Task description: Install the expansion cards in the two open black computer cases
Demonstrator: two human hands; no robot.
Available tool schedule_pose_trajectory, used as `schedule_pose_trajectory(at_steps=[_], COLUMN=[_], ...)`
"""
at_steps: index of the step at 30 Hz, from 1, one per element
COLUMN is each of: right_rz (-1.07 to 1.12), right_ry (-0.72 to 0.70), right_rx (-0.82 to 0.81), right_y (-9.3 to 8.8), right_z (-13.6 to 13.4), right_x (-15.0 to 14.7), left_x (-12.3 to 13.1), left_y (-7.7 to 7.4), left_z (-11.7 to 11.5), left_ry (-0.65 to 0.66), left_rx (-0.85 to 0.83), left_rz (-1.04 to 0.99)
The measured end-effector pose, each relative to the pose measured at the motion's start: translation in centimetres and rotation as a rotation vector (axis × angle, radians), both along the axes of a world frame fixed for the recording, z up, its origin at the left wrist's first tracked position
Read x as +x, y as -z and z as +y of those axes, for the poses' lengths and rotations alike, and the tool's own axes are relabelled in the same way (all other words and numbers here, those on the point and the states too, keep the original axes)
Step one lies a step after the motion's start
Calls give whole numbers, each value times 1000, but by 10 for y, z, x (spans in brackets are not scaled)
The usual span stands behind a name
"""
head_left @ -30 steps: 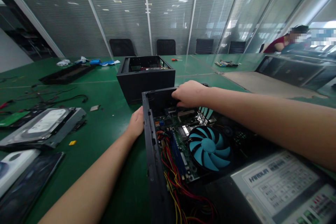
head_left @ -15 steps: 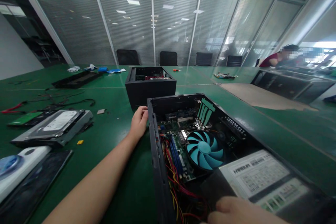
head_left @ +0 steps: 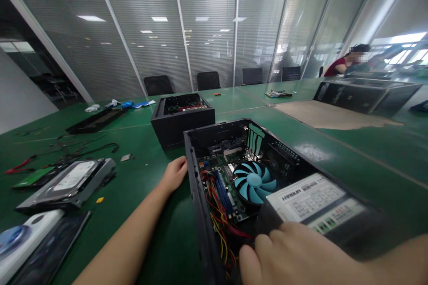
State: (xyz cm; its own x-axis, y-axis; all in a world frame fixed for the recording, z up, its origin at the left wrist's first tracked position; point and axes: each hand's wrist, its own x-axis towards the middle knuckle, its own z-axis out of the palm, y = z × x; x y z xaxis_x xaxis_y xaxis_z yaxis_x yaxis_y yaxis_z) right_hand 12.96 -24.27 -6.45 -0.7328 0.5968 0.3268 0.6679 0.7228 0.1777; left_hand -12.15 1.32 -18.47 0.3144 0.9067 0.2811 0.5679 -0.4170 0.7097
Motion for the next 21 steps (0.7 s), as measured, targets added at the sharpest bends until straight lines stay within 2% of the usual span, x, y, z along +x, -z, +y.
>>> schedule_pose_trajectory(at_steps=[5,9,15,21], right_rz=[-143,-214,-303,-335], right_ry=[250,383,488,439], right_rx=[-162,-215,-167,-126], right_y=[-22,-24,-13,-12], right_z=[24,54,100,164], right_x=[8,33,78,97], left_x=[2,3,9,13], left_y=[4,5,4,9], left_z=[2,-1,-3,-2], left_ry=[34,47,55,51], left_rx=[59,58,34,50], left_rz=[198,203,223,230])
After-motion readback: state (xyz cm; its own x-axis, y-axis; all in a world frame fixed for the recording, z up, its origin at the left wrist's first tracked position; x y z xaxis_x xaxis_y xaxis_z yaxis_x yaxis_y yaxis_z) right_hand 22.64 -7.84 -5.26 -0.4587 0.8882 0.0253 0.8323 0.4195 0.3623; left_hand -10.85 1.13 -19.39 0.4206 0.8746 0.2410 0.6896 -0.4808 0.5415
